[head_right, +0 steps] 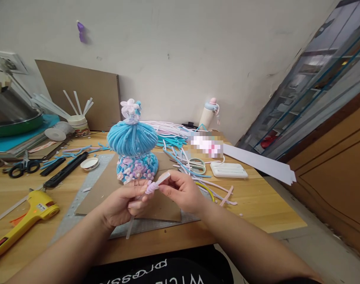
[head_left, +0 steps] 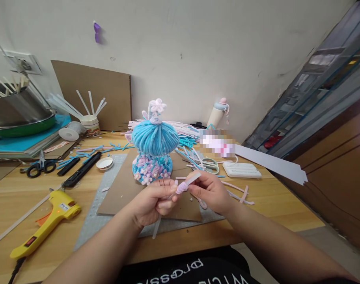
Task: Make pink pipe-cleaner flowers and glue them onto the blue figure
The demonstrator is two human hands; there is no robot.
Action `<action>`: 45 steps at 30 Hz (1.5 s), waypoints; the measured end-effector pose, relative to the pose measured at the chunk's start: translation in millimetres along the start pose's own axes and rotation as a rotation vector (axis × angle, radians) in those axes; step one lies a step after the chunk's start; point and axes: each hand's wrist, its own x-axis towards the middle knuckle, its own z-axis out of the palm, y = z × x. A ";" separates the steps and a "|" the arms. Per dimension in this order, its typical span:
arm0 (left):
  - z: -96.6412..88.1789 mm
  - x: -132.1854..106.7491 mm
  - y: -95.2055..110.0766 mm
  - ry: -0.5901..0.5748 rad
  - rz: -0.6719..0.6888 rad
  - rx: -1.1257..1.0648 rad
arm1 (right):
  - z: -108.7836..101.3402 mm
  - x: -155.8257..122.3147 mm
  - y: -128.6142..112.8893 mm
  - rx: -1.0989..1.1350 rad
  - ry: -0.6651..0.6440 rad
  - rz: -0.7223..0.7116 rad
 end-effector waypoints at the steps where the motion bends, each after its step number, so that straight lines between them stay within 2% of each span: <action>1: -0.7 -0.1 -0.5 -0.028 -0.025 -0.004 | -1.2 2.5 -1.8 0.044 -0.057 0.006; 4: -1.8 -0.4 -0.8 -0.087 -0.073 0.008 | -2.7 7.3 -8.2 0.046 -0.204 -0.023; 6: -1.4 -1.2 -0.4 -0.111 -0.111 0.019 | -2.2 7.7 -11.7 -0.056 -0.241 -0.112; 10: 0.7 -2.1 -0.1 -0.104 -0.109 0.032 | -0.7 3.6 -13.8 -0.427 -0.156 -0.373; 13: 2.6 -0.7 -1.4 -0.069 -0.070 0.078 | 0.4 -0.3 -13.8 -0.681 -0.050 -0.476; 16: 4.6 2.3 -3.5 0.003 0.024 0.158 | 2.2 -1.4 -14.7 -0.824 0.008 -0.427; 21: 5.7 7.5 -6.8 0.169 0.253 0.319 | 6.0 2.0 -19.3 -0.917 -0.068 -0.181; 25: 3.2 7.4 -7.1 0.185 0.234 0.360 | 8.1 3.2 -24.3 -0.826 -0.169 -0.042; 28: 2.6 5.5 -5.5 0.220 0.194 0.310 | 9.1 1.4 -24.4 -0.863 -0.125 -0.051; 31: 2.7 4.9 -4.1 0.239 0.167 0.233 | 8.7 -1.1 -18.8 -0.974 -0.031 -0.196; 35: 1.0 6.6 -3.7 0.213 0.142 0.137 | 6.8 -2.1 -7.8 -1.112 0.000 -0.472; 39: -1.8 7.9 -3.5 0.206 0.117 0.092 | 3.6 -0.2 -0.1 -1.200 0.061 -0.644; 42: -3.6 7.9 -3.8 0.208 0.110 0.083 | -0.2 1.9 5.7 -1.183 0.048 -0.710; 45: -4.2 7.7 -4.7 0.207 0.110 0.098 | -2.4 3.1 13.0 -1.139 0.055 -0.707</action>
